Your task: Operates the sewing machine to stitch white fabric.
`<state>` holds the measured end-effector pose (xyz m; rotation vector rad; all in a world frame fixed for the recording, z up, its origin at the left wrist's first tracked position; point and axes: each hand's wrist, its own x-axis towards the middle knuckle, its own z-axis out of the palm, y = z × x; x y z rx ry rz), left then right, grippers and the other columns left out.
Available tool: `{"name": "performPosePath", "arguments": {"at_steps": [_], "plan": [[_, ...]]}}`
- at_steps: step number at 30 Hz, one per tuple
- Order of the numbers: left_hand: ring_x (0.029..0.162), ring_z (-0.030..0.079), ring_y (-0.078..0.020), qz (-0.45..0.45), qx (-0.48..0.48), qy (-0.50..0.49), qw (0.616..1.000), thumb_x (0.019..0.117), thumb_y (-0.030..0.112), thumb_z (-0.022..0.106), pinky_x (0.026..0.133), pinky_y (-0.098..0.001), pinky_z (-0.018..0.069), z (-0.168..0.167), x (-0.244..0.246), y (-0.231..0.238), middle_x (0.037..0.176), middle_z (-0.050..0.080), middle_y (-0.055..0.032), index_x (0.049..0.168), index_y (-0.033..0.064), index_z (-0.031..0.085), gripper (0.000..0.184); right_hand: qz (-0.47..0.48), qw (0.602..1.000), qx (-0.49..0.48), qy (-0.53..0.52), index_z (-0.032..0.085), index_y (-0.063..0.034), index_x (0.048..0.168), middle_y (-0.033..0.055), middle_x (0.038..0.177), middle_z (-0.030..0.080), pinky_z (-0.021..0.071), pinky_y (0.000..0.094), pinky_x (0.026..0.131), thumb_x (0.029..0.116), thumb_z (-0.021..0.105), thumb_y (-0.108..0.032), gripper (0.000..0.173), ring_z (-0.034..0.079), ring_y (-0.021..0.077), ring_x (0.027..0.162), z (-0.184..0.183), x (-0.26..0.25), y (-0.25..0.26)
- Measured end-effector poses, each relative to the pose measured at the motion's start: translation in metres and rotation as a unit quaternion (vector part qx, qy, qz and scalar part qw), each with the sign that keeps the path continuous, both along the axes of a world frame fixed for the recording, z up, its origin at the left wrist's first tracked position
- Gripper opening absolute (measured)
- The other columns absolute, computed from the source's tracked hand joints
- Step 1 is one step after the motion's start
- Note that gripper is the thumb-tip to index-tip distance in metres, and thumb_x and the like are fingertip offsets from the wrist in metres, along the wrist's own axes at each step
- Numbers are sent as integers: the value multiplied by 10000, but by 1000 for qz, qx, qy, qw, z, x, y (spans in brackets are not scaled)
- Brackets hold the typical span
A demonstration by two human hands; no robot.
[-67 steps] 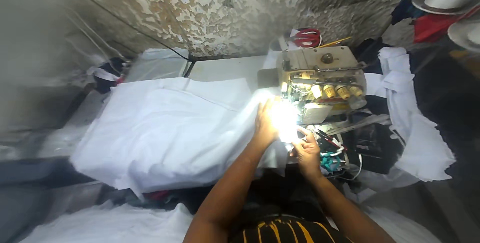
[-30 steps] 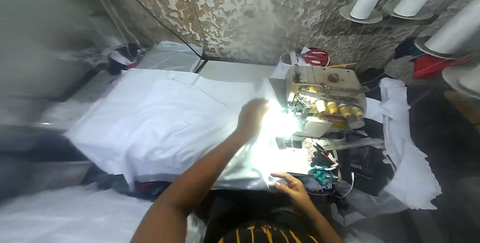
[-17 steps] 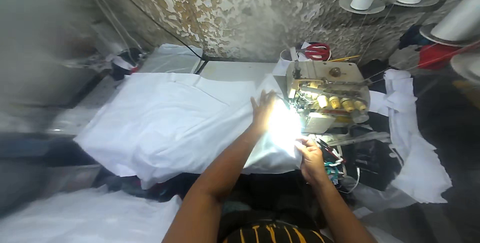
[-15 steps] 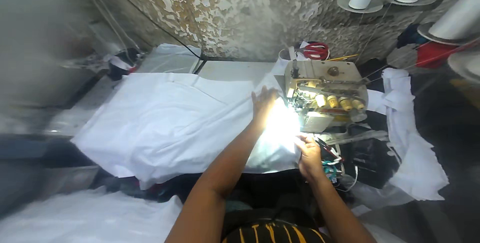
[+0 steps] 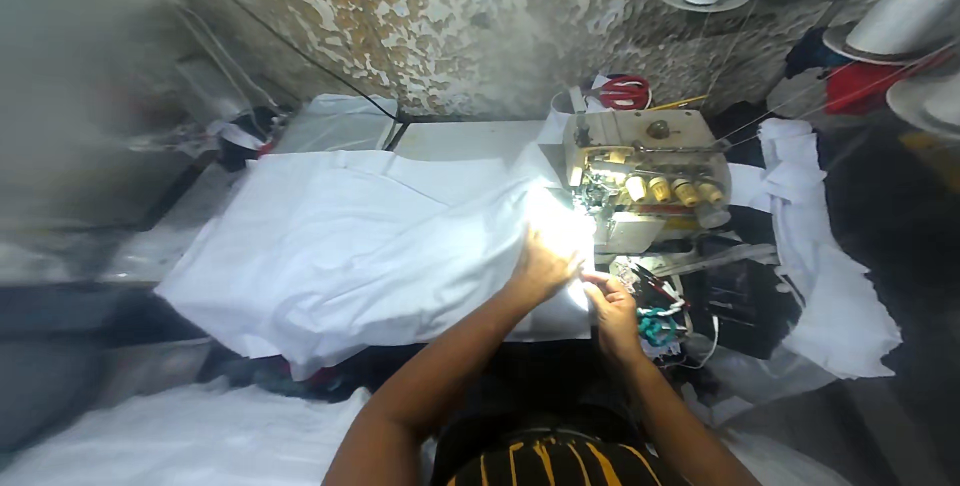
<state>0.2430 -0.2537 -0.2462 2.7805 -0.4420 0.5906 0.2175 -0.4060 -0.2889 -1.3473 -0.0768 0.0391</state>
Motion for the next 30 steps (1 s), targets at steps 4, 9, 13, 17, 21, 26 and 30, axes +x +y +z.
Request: {"name": "performPosePath", "arguments": {"at_steps": [4, 9, 13, 17, 21, 26, 30], "plan": [[1334, 547, -376, -44, -80, -13, 996, 1016, 338, 558, 1128, -545, 351, -1, 26, 2, 1303, 690, -163, 1262, 120, 742, 377, -11, 984, -163, -74, 676, 68, 1112, 87, 997, 710, 546, 234, 840, 981, 580, -26, 188, 657, 47, 890, -3, 14, 0], [1295, 581, -350, -107, -94, 54, 988, 1026, 319, 590, 1110, -559, 390, 18, 23, 22, 1255, 715, -130, 1116, 136, 800, 293, 6, 852, -480, -207, 785, -25, 992, 266, 1173, 668, 482, 653, 891, 934, 704, -356, 345, 628, 478, 1090, -8, 3, -10], [1000, 697, -369, -137, -59, 60, 987, 1023, 140, 574, 906, -509, 550, 35, 14, 58, 980, 707, -215, 956, -43, 735, 252, -59, 847, -437, -298, 766, -15, 885, 223, 1065, 701, 546, 557, 799, 869, 709, -152, 149, 677, 415, 957, 2, -18, -7], [1015, 682, -389, -150, 42, 185, 970, 1086, 328, 453, 898, -561, 509, 65, 6, 83, 969, 703, -219, 931, -57, 717, 491, -4, 870, -298, -392, 696, 40, 934, 158, 997, 745, 600, 288, 636, 940, 642, -87, 138, 727, 179, 736, 38, -35, 7], [1109, 611, -446, -46, 121, 328, 936, 1079, 527, 393, 1049, -636, 321, 100, -1, 86, 991, 680, -265, 907, -97, 691, 713, 11, 864, -239, -444, 655, 11, 906, 180, 1171, 732, 580, 213, 689, 959, 603, -58, 101, 736, 122, 802, 52, -35, 15], [918, 605, -235, -53, -70, 491, 867, 1039, 333, 594, 865, -479, 441, 118, -9, 70, 914, 659, -133, 941, -39, 709, 402, 45, 925, -139, -351, 620, 10, 993, 166, 1230, 710, 563, 219, 911, 941, 609, -26, 64, 694, 113, 1132, 47, -39, 7], [689, 586, -62, -70, -284, 453, 842, 1010, 155, 644, 683, -242, 501, 115, -14, 52, 775, 614, -34, 966, -2, 616, 166, 96, 994, 9, 44, 539, -41, 1094, -22, 873, 705, 574, 233, 747, 953, 597, 51, 178, 680, 23, 789, 46, -33, 7]]}}
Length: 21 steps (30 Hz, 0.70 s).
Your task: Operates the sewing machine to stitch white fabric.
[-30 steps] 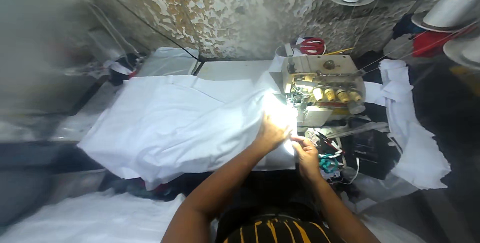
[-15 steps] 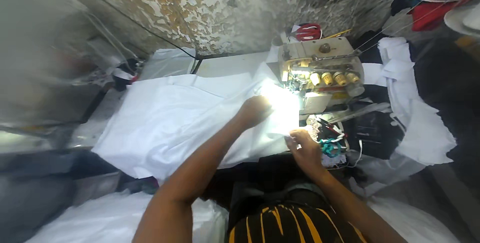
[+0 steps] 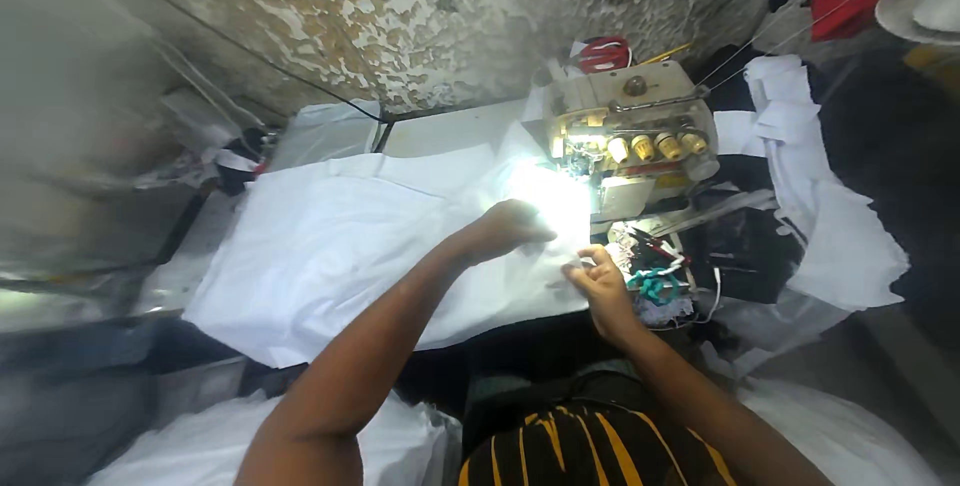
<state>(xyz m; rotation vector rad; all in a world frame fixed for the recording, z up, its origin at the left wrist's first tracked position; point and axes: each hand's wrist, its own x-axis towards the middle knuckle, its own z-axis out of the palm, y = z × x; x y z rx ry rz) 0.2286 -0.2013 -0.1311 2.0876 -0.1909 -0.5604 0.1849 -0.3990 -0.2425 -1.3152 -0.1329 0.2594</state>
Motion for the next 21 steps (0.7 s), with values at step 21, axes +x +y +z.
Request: {"name": "performPosePath", "arguments": {"at_steps": [21], "plan": [[864, 721, -312, 94, 107, -486, 862, 899, 32, 704, 792, -433, 569, -113, 66, -40, 890, 726, -186, 909, -46, 735, 85, 43, 984, -46, 164, 621, 40, 1052, 57, 801, 701, 588, 259, 576, 1028, 561, -22, 89, 687, 106, 642, -47, 41, -22]]}}
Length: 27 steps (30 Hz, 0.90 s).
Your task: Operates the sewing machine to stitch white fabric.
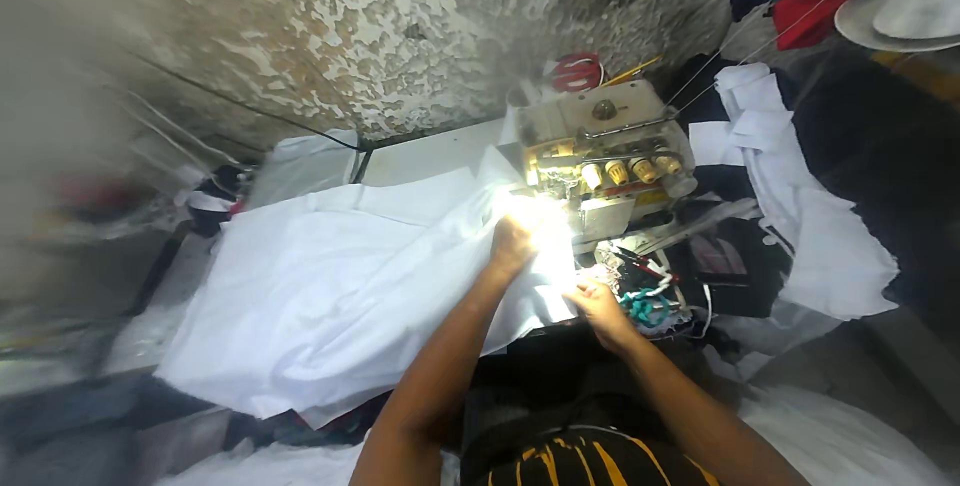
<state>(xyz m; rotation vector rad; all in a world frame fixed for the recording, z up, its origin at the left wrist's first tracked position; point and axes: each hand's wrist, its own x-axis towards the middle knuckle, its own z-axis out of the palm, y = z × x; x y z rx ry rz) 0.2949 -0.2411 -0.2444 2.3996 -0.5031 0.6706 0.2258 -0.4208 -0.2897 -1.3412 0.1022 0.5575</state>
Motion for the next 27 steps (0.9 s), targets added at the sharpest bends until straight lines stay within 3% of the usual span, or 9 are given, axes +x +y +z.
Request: {"name": "performPosePath", "arguments": {"at_steps": [4, 11, 14, 18, 27], "plan": [[954, 717, -294, -24, -34, 47, 998, 929, 20, 676, 886, -435, 549, 2, -11, 6, 964, 745, -175, 933, -33, 759, 99, 22, 999, -8, -42, 633, -1, 983, 7, 776, 698, 588, 244, 613, 989, 617, -19, 25, 683, 69, 663, -5, -19, -9], [905, 717, -282, 35, -34, 98, 994, 938, 43, 678, 834, -463, 559, 6, -24, -1, 939, 743, -151, 954, -7, 765, 102, 12, 998, -1, -65, 646, -13, 951, -6, 768, 705, 590, 228, 624, 995, 619, -44, 60, 688, 52, 672, -7, -36, -9], [931, 713, -327, 51, -38, 151, 987, 948, 50, 664, 852, -516, 553, 17, -23, -4, 979, 733, -188, 1003, -40, 746, 134, 6, 998, -1, -55, 642, -17, 944, -4, 764, 703, 590, 230, 622, 998, 617, -43, 65, 687, 54, 670, -6, -34, -9], [901, 694, -332, 73, -33, 167, 983, 954, 63, 662, 820, -510, 543, 20, -22, -7, 939, 709, -196, 962, -48, 734, 132, 1, 998, 0, -66, 664, -18, 913, -12, 746, 709, 583, 216, 615, 988, 633, -46, 87, 684, 41, 655, -7, -34, -9], [979, 693, -374, 99, -38, 220, 970, 945, 51, 668, 886, -549, 528, 24, -20, -9, 1006, 716, -221, 1037, -37, 737, 145, -4, 997, 6, -82, 669, -32, 849, -24, 724, 696, 580, 218, 618, 975, 640, -34, 129, 671, 34, 645, -9, -34, -10]]}}
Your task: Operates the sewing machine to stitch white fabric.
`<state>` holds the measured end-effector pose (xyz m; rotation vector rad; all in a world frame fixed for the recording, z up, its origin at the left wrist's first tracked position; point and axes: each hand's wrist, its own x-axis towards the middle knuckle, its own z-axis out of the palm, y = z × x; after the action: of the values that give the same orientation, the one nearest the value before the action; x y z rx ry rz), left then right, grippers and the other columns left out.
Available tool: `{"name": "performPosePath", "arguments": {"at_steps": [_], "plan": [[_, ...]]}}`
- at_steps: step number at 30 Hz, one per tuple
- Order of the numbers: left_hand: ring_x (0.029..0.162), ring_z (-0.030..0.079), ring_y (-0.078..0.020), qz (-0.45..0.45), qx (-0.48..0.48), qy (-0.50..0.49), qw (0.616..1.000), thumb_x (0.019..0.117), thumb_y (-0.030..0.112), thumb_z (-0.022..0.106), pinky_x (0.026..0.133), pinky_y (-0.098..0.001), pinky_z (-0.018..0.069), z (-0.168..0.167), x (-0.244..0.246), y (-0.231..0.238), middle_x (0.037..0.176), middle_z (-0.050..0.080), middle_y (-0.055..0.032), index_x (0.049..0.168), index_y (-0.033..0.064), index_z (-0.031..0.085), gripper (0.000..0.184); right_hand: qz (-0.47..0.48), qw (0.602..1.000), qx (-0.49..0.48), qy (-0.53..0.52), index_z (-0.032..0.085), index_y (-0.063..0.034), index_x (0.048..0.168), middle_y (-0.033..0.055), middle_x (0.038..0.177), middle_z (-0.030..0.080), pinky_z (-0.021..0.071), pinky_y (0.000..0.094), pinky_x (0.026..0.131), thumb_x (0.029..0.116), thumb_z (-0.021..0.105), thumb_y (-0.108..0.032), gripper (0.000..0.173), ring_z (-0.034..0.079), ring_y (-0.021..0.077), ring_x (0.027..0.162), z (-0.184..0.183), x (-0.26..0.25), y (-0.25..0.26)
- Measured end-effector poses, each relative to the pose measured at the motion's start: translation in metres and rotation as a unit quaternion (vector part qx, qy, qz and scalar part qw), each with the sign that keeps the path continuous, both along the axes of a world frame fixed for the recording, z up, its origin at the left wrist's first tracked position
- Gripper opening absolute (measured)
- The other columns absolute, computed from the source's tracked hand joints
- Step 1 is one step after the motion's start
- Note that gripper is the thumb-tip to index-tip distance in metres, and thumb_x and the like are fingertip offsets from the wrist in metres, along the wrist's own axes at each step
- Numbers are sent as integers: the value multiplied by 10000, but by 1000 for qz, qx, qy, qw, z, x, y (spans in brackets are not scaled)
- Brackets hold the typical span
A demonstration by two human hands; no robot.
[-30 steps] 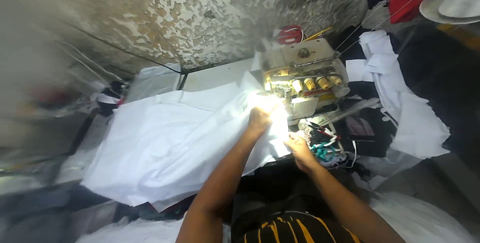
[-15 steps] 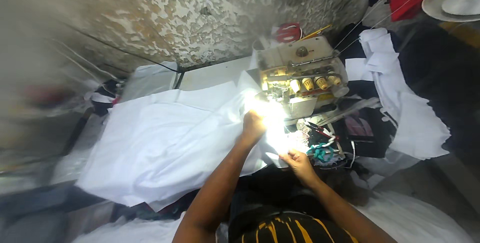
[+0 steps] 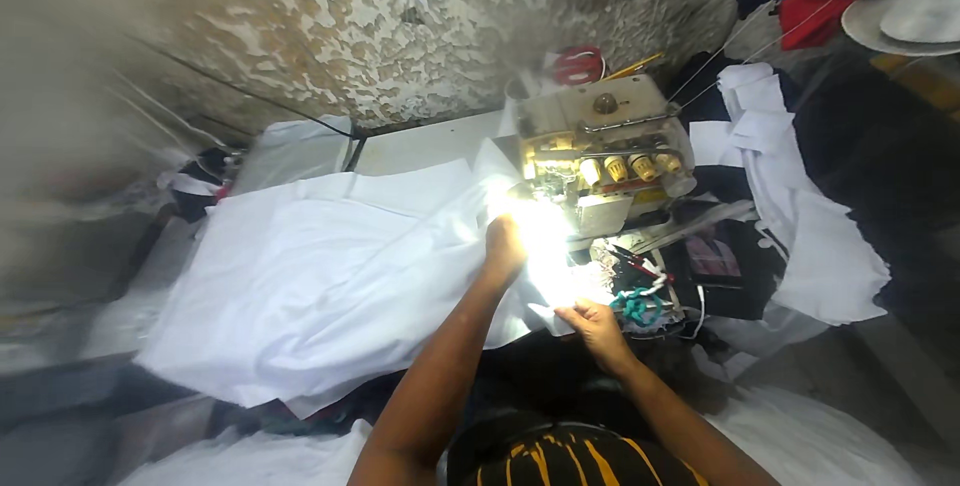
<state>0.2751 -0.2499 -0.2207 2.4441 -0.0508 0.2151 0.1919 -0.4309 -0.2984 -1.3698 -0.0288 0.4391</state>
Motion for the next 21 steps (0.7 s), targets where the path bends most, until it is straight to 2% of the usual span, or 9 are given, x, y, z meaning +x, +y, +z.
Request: {"name": "performPosePath", "arguments": {"at_steps": [2, 4, 7, 10, 12, 15, 17, 19, 21], "plan": [[986, 694, -375, 7, -4, -14, 1000, 935, 44, 682, 892, -542, 528, 2, 0, -3, 1007, 719, -222, 1026, -41, 737, 136, 2, 1000, -2, 6, 670, -28, 854, -21, 728, 702, 581, 221, 619, 980, 633, -32, 132, 675, 38, 646, -1, 2, 0], [991, 704, -362, -2, 37, -93, 995, 933, 49, 682, 893, -513, 542, -9, -3, -5, 993, 733, -200, 974, -24, 755, 111, 7, 1000, -7, 3, 673, -29, 847, -25, 723, 698, 578, 217, 623, 981, 629, -29, 141, 670, 32, 643, -1, 4, 1], [968, 695, -386, -27, 207, -223, 952, 914, 54, 687, 845, -515, 542, -24, -18, -4, 1001, 733, -192, 963, 31, 786, 113, 17, 1000, -13, -8, 680, -27, 848, -32, 728, 695, 567, 206, 644, 979, 628, -31, 141, 660, 18, 656, -1, 5, 2], [949, 686, -354, -45, 306, -217, 926, 853, -26, 664, 819, -500, 515, -28, -38, -10, 1057, 730, -177, 1050, 28, 786, 237, 20, 1000, -11, -17, 684, -26, 860, -29, 748, 698, 563, 204, 671, 991, 613, -46, 150, 659, 12, 681, -1, 3, 1], [921, 710, -351, -39, 314, -178, 932, 844, -45, 669, 745, -493, 529, -24, -45, -20, 1151, 733, -185, 1118, -9, 761, 292, 16, 999, -9, -28, 679, -34, 855, -39, 746, 684, 552, 194, 692, 996, 600, -44, 161, 648, 1, 693, -1, 2, 2], [967, 707, -365, -17, 297, -134, 945, 867, -26, 657, 776, -503, 538, -18, -46, -29, 1189, 720, -196, 1140, -33, 747, 288, -7, 999, 2, -42, 675, -40, 844, -62, 731, 671, 527, 164, 700, 994, 578, -17, 181, 625, -30, 691, 2, 1, 4], [977, 707, -386, -6, 270, -126, 955, 873, -27, 659, 802, -516, 542, -19, -42, -29, 1140, 723, -218, 1118, -47, 748, 261, -23, 999, 3, -45, 659, -52, 826, -74, 707, 656, 516, 150, 681, 1000, 565, -7, 202, 613, -40, 668, 9, 4, 7], [969, 700, -416, 3, 240, -116, 964, 876, -20, 674, 848, -531, 547, -18, -37, -29, 1021, 723, -243, 1007, -67, 753, 159, -36, 998, -4, -53, 662, -51, 817, -70, 700, 656, 515, 152, 678, 1001, 569, -10, 210, 612, -38, 665, 12, 10, 9], [1020, 686, -427, 14, 219, -103, 970, 896, -14, 659, 927, -534, 526, -18, -33, -28, 1022, 714, -257, 1008, -82, 742, 156, -47, 995, -39, -79, 668, -54, 794, -63, 721, 642, 498, 152, 678, 989, 595, -37, 209, 597, -38, 683, 10, 16, 12]]}}
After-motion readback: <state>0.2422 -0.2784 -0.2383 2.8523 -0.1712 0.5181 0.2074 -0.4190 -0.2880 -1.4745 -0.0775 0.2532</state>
